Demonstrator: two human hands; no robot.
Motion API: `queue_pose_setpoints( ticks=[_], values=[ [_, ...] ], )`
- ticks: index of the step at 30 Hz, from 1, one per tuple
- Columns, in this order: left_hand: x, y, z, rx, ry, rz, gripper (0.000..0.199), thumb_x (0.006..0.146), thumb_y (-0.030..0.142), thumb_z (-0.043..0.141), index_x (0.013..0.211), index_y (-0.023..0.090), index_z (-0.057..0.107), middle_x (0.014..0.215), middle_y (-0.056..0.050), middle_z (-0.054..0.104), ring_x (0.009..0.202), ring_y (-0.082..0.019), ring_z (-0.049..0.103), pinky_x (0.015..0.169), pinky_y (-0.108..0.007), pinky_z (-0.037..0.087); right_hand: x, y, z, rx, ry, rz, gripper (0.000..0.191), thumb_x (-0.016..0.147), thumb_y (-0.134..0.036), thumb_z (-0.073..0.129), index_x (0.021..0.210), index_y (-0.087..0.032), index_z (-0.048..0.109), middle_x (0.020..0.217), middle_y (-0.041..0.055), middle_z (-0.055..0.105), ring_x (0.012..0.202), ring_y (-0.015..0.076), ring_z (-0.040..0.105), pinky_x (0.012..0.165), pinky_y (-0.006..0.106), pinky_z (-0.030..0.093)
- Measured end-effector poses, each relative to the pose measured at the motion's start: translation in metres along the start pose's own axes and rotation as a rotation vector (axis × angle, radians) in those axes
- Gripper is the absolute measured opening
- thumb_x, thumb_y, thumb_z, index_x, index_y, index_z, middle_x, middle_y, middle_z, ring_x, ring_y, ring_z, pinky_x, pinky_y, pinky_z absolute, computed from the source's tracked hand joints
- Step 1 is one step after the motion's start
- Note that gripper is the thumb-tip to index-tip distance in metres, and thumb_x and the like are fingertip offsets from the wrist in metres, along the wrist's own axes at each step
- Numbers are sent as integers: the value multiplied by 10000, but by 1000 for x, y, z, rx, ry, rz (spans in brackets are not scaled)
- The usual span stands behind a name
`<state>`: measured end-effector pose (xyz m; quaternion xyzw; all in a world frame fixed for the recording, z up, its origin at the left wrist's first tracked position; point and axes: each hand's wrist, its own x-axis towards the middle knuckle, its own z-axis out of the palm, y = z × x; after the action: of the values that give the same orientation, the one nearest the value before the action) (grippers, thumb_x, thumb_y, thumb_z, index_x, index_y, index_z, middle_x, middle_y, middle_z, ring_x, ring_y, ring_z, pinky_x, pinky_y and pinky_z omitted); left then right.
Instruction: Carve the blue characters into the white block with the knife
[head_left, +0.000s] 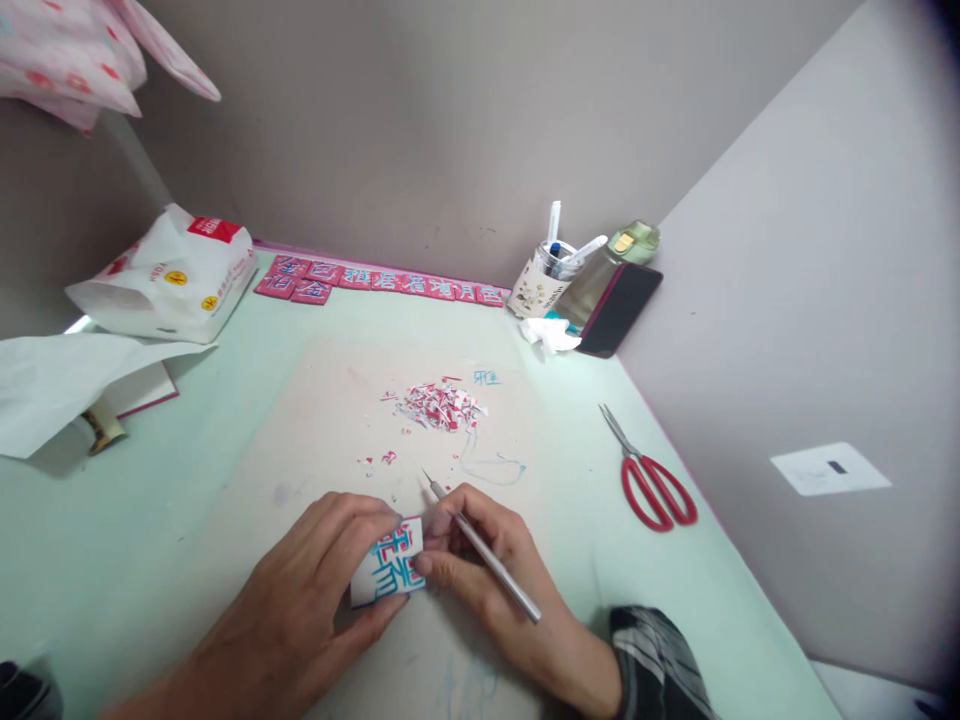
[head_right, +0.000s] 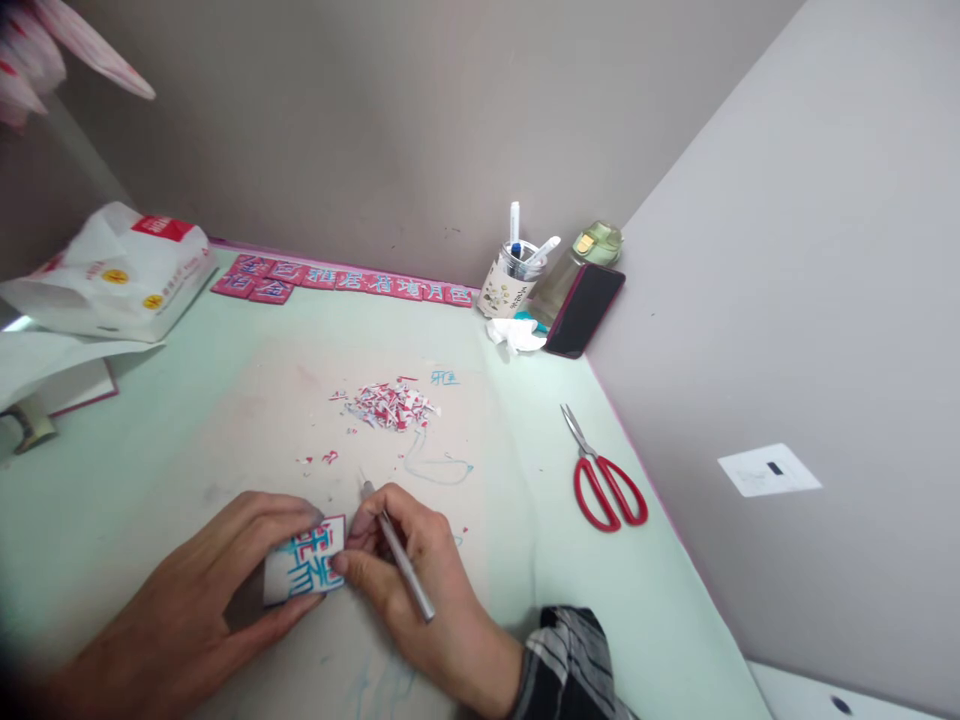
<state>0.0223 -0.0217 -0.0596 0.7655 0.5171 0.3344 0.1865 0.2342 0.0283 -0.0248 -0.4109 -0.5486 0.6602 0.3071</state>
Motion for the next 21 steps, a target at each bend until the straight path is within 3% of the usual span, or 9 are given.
queue_pose_setpoints(
  ticks=[10, 13, 17, 21],
  values=[
    [2, -4, -3, 24, -8, 23, 295, 947, 269, 654, 1235, 310, 606, 1125, -4, 728, 1009, -206, 729, 880, -293, 626, -1, 1, 0, -200, 29, -41, 152, 912, -268, 665, 847, -213, 539, 729, -47, 519, 653, 123, 433, 607, 262, 363],
    [-1, -8, -3, -43, 8, -98, 303, 917, 360, 695, 1210, 314, 632, 1153, -11, 740, 1036, -241, 745, 897, -336, 651, -1, 1, 0, -145, 7, -84, 113, 964, -290, 639, 923, -204, 578, 798, -9, 604, 707, 137, 536, 660, 271, 444],
    [-2, -12, -6, -219, 62, -341, 473, 891, 475, 710, 1327, 353, 574, 1291, -47, 744, 1150, -304, 756, 920, -419, 678, -2, -1, -5, -32, -30, -159, 141, 1055, -301, 540, 1073, -212, 648, 965, 56, 714, 889, 175, 670, 841, 334, 550],
    [4, -12, -13, -435, 30, -352, 375, 910, 443, 701, 1269, 357, 633, 1282, -42, 745, 1155, -265, 766, 957, -350, 650, -3, -7, -16, 107, -195, -99, 201, 1046, -299, 566, 1137, -225, 729, 1127, 95, 763, 1034, 217, 714, 959, 405, 558]
  ],
)
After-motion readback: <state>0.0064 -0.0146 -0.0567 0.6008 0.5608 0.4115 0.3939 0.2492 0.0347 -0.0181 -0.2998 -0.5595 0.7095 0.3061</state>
